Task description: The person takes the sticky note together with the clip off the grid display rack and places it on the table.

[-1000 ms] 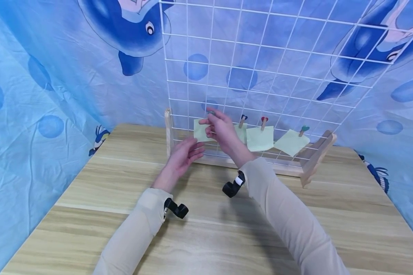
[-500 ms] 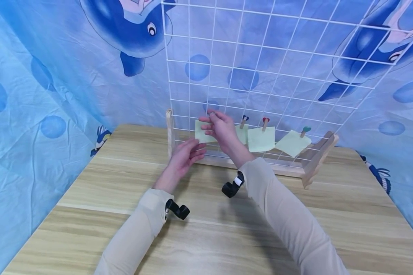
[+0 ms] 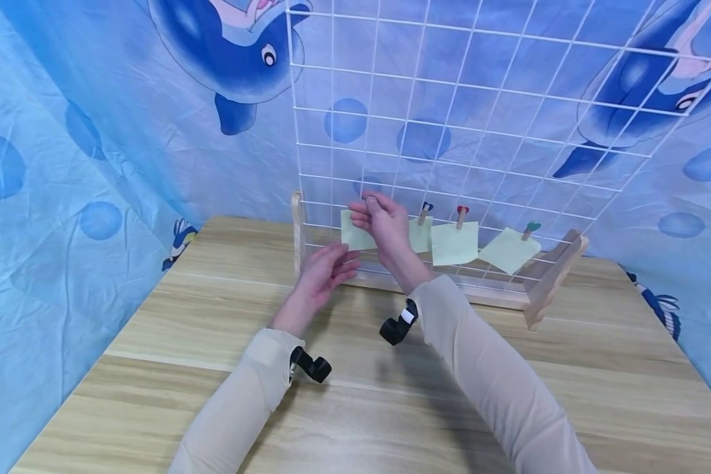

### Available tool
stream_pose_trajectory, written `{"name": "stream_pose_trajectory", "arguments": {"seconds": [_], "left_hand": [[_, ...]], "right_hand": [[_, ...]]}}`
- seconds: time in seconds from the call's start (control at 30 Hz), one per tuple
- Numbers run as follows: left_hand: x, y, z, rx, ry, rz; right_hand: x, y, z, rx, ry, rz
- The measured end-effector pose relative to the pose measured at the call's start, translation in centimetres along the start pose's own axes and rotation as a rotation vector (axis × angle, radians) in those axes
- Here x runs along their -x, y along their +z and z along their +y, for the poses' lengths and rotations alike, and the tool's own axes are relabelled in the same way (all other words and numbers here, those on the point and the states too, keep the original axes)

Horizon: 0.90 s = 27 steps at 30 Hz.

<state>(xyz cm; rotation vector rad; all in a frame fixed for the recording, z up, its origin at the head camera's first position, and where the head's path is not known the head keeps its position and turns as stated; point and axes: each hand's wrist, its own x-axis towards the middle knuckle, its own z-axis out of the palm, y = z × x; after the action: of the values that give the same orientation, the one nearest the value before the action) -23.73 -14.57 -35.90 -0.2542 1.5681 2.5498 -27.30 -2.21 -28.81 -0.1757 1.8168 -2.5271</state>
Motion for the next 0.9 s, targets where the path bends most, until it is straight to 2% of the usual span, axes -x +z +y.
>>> {"name": "stream_pose_trajectory", "arguments": {"seconds": [0.37, 0.7, 0.9], "left_hand": [[0.1, 0.4, 0.0, 0.018, -0.003, 0.002], [0.2, 0.5, 0.0, -0.025, -0.006, 0.001], [0.3, 0.5, 0.0, -0.041, -0.006, 0.009]], "right_hand": [[0.3, 1.1, 0.3, 0.003, -0.094, 0.110], [0.3, 0.9, 0.3, 0.034, -0.127, 0.108], [0.3, 0.8, 0.0, 0.063, -0.167, 0.080]]}}
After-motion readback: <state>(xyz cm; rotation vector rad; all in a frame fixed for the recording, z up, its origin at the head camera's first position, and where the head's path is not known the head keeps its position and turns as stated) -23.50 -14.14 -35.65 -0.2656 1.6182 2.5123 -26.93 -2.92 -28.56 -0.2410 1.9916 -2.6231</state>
